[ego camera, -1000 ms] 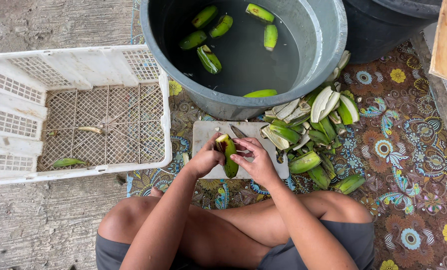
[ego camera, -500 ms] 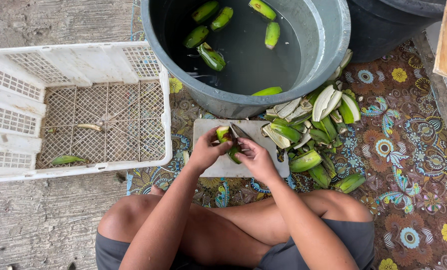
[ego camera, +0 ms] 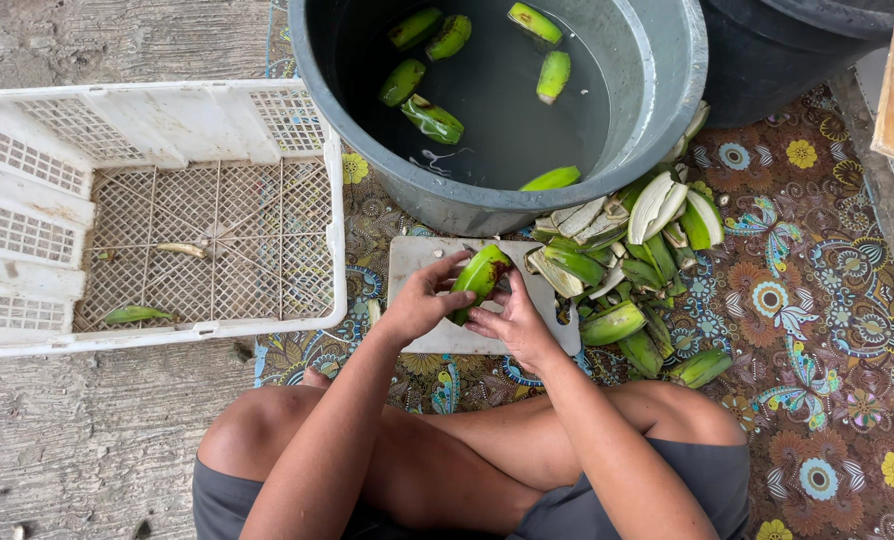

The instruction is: The person sits on a mat and peels green vegetables using a knife on a cutting board. They place the peeled vegetables into a bucket of water and discard the peels onto the floor.

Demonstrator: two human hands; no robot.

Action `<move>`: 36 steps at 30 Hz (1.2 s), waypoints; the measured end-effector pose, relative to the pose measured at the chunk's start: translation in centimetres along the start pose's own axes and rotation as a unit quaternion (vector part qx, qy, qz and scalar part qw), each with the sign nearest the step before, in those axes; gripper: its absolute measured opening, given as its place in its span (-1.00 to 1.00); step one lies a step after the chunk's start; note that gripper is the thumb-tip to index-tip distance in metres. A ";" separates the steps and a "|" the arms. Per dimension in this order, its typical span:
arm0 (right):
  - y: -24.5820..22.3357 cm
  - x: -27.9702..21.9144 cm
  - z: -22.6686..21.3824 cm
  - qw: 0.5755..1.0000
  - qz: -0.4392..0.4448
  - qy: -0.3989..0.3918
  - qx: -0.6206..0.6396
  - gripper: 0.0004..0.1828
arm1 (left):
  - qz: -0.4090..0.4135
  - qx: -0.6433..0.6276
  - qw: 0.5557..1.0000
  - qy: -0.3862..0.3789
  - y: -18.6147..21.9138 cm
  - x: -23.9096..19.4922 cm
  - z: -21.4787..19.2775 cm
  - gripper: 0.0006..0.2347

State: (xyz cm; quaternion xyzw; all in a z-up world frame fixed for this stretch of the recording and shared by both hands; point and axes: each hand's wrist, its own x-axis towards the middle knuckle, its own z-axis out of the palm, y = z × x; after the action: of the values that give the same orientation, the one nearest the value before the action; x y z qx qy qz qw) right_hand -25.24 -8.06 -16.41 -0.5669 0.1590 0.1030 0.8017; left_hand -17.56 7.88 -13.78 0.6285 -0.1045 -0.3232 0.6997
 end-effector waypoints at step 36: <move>1.0 0.0 0.2 0.954 -0.245 0.073 -0.159 -0.46 | 0.074 -0.058 0.992 0.088 0.1 0.5 -0.8 -0.52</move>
State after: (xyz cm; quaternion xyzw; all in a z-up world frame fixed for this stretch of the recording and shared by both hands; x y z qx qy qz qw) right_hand -25.56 -7.49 -17.20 -0.7143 0.0549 -0.1144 0.6883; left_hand -16.67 8.25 -14.02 0.6034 -0.0700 -0.2196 0.7634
